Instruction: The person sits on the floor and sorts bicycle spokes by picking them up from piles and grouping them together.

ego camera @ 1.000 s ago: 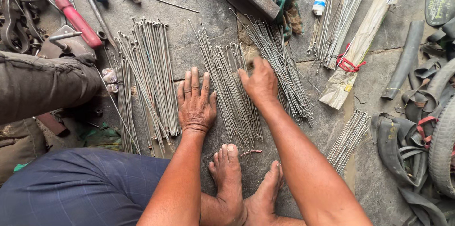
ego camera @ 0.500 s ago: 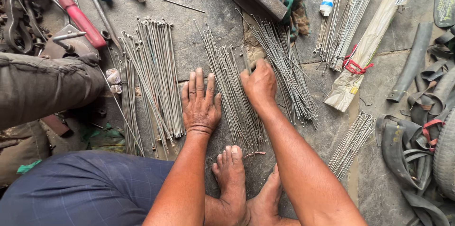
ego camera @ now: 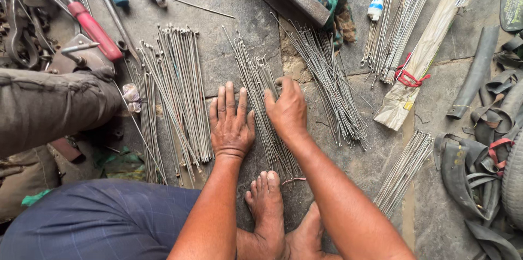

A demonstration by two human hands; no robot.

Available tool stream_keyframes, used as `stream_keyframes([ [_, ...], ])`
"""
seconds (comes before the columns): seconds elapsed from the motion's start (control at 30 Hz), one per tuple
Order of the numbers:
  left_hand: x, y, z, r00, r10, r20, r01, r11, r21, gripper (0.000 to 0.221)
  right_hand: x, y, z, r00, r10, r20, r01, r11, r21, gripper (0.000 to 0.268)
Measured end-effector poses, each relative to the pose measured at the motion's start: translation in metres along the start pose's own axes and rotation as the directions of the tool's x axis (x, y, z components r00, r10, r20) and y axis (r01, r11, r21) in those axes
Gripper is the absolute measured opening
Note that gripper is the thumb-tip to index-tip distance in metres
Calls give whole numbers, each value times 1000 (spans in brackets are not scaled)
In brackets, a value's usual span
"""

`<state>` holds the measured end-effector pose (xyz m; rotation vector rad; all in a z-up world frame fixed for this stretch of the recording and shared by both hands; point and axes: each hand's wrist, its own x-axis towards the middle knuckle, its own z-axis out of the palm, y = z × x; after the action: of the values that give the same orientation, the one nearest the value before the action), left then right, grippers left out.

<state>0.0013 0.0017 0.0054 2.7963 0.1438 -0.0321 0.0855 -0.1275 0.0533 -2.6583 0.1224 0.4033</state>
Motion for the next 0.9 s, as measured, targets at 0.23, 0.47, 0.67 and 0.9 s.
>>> stream_keyframes([
  [0.23,1,1,1,1000,-16,16,16,999,-37,62,-2,-1,3,996,-67,-57,66,997,-31,23],
  [0.47,1,0,4,999,-15,34,16,1000,-17,62,-43,-16,3,937,-331,-112,309,935,-172,36],
  [0.67,2,1,1,999,-16,31,18,999,-40,62,-35,-10,-3,984,-175,-33,174,984,-36,31],
  [0.9,2,2,-1,1000,-14,11,14,1000,-25,65,-5,2,5,985,-162,-67,163,986,17,18],
])
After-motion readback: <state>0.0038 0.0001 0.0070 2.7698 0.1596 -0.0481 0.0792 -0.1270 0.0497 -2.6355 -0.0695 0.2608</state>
